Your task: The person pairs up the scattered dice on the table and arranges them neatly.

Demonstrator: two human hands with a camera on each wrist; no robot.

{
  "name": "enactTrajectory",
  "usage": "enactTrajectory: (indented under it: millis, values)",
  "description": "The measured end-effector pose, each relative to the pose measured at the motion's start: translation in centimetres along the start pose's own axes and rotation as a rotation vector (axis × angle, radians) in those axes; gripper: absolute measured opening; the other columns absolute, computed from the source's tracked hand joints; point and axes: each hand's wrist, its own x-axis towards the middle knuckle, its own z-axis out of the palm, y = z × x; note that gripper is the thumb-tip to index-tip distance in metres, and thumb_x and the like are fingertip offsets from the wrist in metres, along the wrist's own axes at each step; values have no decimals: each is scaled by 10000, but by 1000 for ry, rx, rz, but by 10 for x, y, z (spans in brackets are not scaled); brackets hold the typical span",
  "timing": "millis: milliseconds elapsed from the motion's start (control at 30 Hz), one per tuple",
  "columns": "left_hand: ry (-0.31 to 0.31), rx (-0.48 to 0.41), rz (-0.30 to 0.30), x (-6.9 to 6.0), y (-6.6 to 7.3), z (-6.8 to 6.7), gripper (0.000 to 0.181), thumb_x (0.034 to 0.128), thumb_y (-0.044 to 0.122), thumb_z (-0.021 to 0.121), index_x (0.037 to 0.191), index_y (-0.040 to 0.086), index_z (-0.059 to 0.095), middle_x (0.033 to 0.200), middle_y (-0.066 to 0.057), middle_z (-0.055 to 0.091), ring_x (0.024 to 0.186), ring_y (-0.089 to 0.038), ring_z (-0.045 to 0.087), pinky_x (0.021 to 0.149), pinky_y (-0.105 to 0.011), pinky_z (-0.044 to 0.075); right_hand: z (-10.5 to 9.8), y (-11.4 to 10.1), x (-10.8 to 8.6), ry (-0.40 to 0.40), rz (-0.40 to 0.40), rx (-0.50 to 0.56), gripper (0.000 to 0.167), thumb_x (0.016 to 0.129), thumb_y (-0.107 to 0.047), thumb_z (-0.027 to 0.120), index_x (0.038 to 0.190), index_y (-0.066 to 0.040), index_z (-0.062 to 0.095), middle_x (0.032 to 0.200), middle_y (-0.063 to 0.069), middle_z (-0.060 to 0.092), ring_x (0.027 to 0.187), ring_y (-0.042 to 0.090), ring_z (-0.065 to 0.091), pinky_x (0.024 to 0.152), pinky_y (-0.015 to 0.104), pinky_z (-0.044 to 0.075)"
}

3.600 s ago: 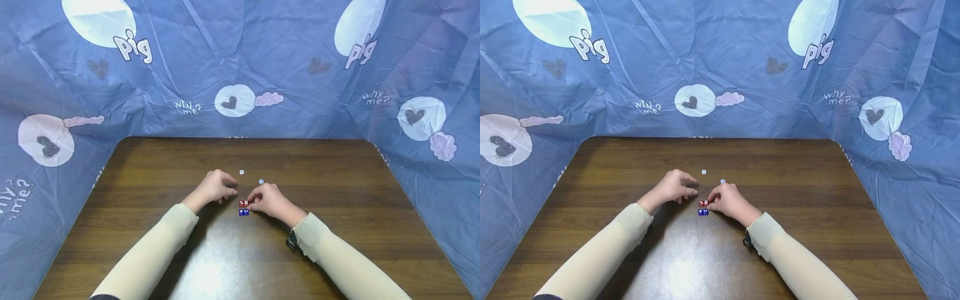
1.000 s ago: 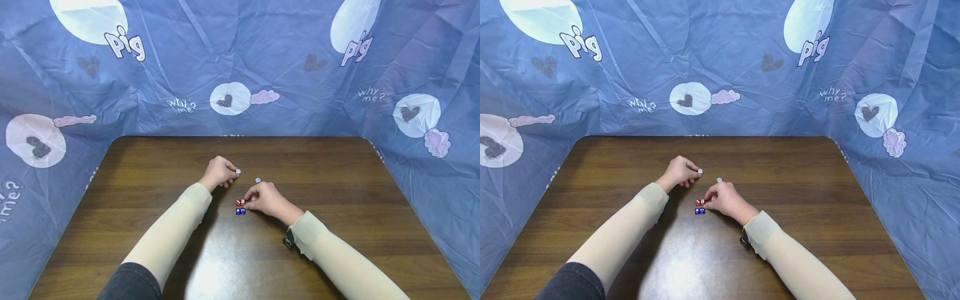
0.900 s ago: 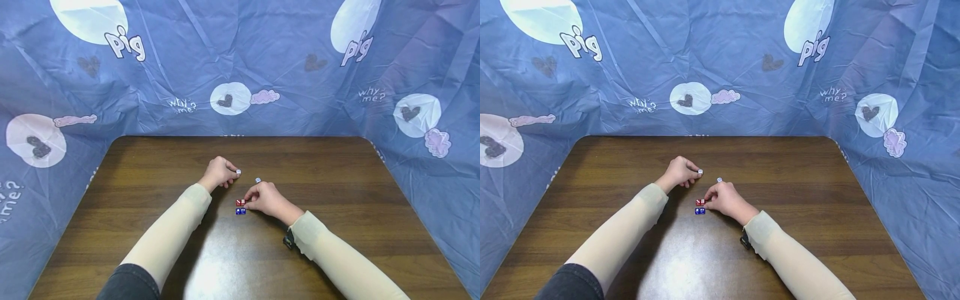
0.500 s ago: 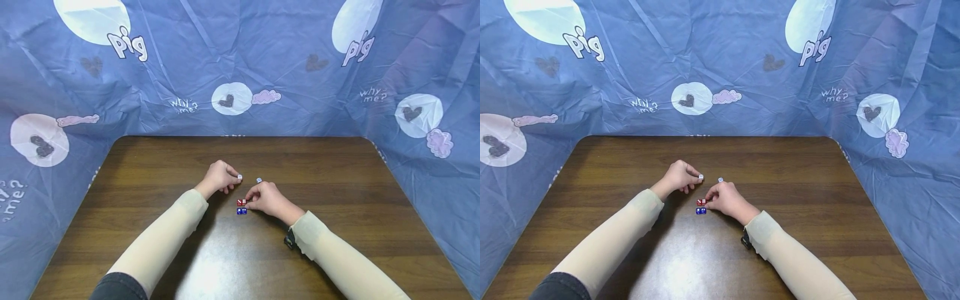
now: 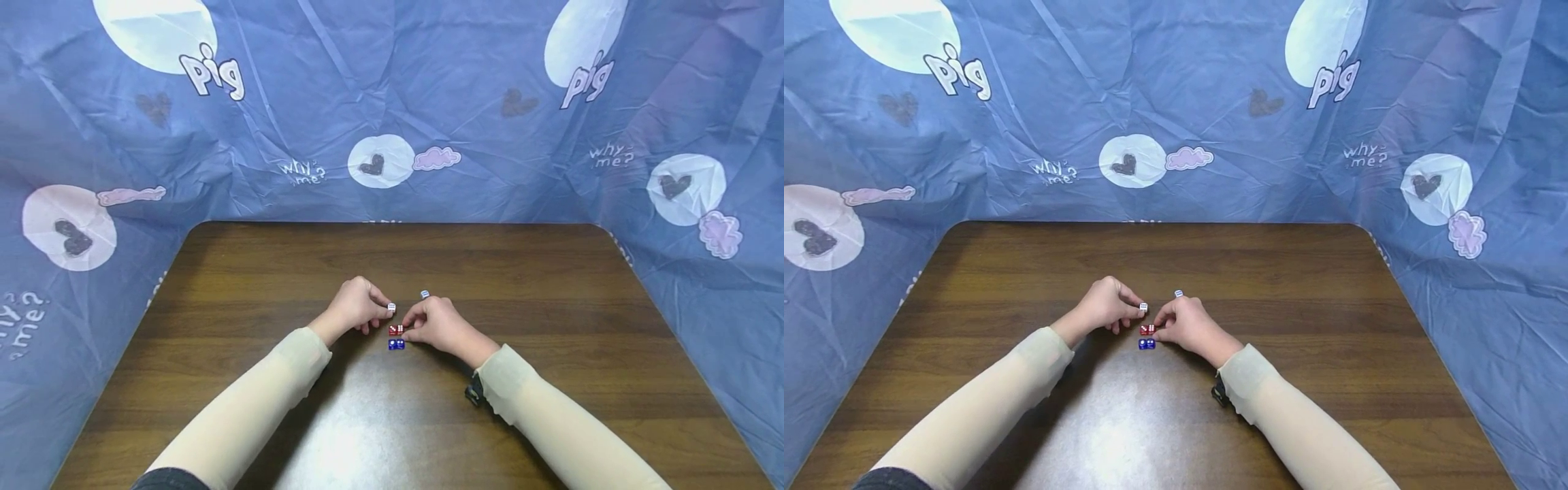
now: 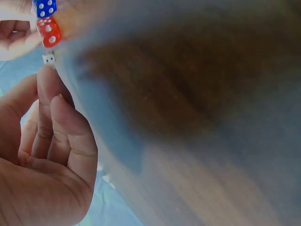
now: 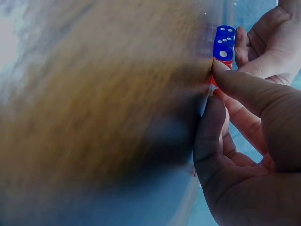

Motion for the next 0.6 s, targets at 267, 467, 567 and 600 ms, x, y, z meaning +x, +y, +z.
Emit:
enactTrajectory:
  millis: [267,467,567,600]
  values:
    - [-9,2,12,-5,-3,8,64,848,131,846,908,127,823,543,-44,657,404,-179,619,365,-247,454,0,0,0,4,-7,6,137,782,-142,906,849,-136,786,618,-99,598,566,49,529,544,242,438]
    - [10,46,29,-8,-1,10,86,846,141,848,929,140,824,556,-42,662,421,-204,626,373,-252,463,0,0,0,-9,18,13,136,786,-147,906,853,-146,787,625,-93,606,575,54,531,541,240,438]
    - [21,66,26,-9,0,10,91,843,153,853,930,153,826,553,-35,660,415,-194,618,379,-256,471,0,0,0,-9,19,14,136,787,-149,905,854,-147,787,629,-91,612,578,55,535,539,241,440]
    - [23,69,26,-9,0,10,91,841,154,853,929,156,827,553,-35,660,414,-192,617,380,-257,474,0,0,0,-9,18,15,134,789,-152,904,855,-148,787,631,-92,613,579,56,537,538,241,440]
